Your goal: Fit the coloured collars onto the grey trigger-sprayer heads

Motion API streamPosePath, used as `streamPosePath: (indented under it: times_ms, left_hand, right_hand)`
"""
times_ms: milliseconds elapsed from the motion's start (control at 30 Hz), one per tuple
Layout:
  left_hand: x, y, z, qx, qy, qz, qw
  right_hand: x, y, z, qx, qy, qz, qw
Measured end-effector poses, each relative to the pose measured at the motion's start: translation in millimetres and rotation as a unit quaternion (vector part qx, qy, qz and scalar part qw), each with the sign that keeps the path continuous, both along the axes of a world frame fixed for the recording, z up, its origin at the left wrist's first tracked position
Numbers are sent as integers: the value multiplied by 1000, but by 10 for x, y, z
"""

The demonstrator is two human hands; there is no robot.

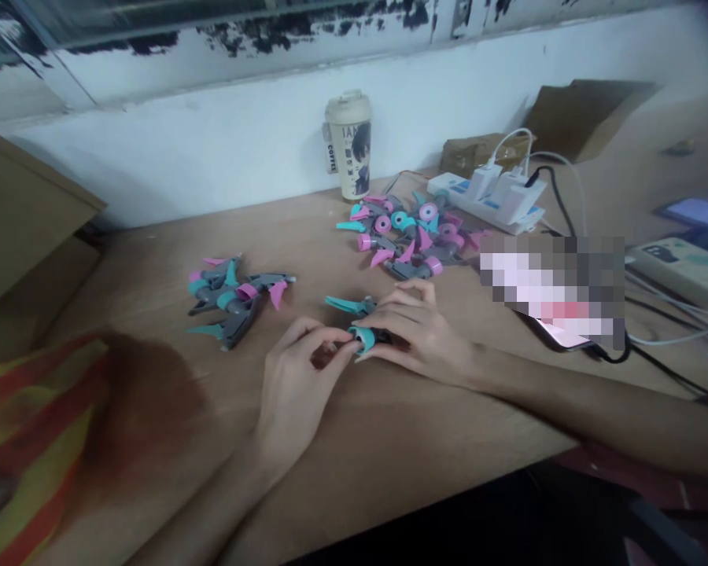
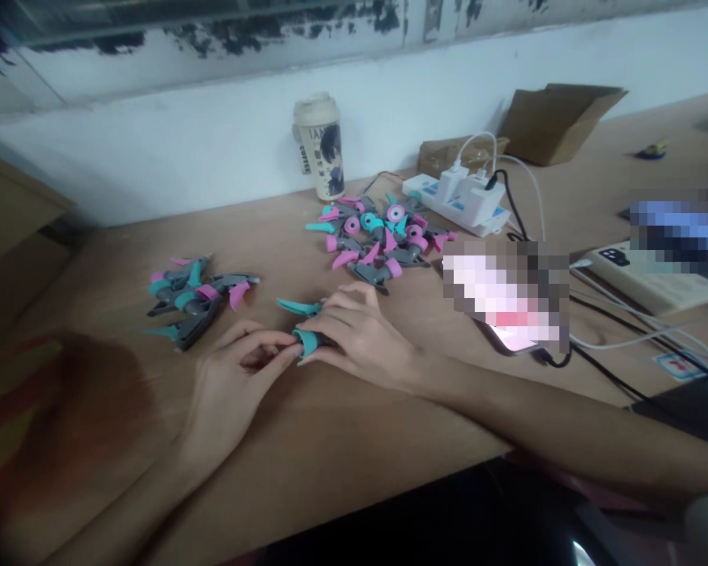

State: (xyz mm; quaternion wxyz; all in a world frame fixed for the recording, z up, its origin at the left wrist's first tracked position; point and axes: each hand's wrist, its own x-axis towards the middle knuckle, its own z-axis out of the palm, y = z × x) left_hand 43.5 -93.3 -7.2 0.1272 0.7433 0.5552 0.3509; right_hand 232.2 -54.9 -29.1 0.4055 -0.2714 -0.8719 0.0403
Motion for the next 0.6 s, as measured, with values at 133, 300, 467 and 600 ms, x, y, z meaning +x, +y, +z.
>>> streamPosePath:
  times_ms: [133,300,467,600]
  left_hand:
    - [4,-16,20,-18,15,0,1000]
    - [15,-28,34,-19,-26,-29,999]
    - [23,-14,-8,-26,-49,-23,998]
    - [23,1,-29,-3,-53,-22,998]
  right_hand:
    - [3,-5,-5,-5,-9,-1,1000]
    - [-5,-9,1,-6,-9,3,1000]
    - [-7,14,3,-13,-16,-6,1000]
    - [2,24,-1,-26,-23,1,999]
